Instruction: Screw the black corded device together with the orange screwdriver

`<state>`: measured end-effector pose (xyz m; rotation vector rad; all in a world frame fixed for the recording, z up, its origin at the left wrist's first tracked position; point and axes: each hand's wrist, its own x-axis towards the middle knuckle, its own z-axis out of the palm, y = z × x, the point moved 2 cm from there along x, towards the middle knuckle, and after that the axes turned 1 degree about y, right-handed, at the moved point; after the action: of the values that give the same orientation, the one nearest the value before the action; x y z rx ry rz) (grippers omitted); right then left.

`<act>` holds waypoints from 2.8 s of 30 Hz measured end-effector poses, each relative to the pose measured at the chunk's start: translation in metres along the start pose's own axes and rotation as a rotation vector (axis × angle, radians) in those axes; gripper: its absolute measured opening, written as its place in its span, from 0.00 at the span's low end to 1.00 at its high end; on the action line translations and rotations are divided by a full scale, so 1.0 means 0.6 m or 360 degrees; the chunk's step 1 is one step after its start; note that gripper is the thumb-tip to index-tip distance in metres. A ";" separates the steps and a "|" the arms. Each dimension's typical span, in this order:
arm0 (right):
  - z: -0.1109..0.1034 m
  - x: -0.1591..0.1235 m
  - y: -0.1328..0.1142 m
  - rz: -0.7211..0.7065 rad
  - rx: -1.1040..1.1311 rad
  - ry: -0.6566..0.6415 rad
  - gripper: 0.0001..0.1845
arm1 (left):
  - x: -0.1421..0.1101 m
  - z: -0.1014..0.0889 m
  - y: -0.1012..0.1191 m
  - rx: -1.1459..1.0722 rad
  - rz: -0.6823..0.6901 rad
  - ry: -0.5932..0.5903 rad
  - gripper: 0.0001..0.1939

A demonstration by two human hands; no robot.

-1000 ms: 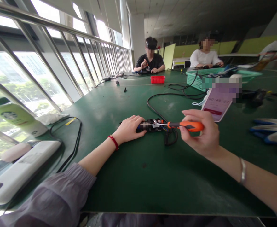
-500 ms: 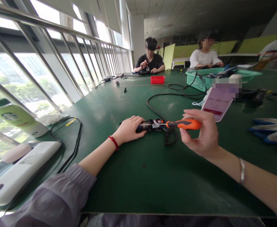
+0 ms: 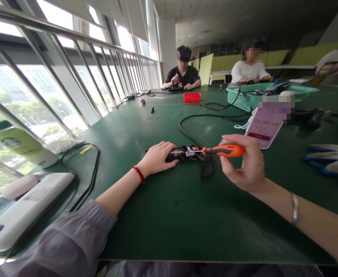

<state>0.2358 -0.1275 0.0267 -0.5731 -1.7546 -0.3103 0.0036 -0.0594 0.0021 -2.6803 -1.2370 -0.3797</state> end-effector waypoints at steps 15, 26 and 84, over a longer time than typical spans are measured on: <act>0.001 0.001 0.001 -0.0001 -0.0001 0.0012 0.24 | 0.000 0.000 -0.001 0.0004 0.0015 0.0003 0.17; 0.000 -0.001 0.002 0.0013 -0.0027 -0.0019 0.21 | 0.000 0.000 0.000 0.0010 0.0021 -0.0003 0.19; -0.003 0.007 -0.007 -0.0044 -0.0059 -0.0114 0.14 | -0.002 -0.004 0.001 0.0006 0.0011 -0.0017 0.18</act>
<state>0.2343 -0.1309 0.0316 -0.5931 -1.8305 -0.3456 0.0031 -0.0611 0.0040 -2.6862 -1.2294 -0.3623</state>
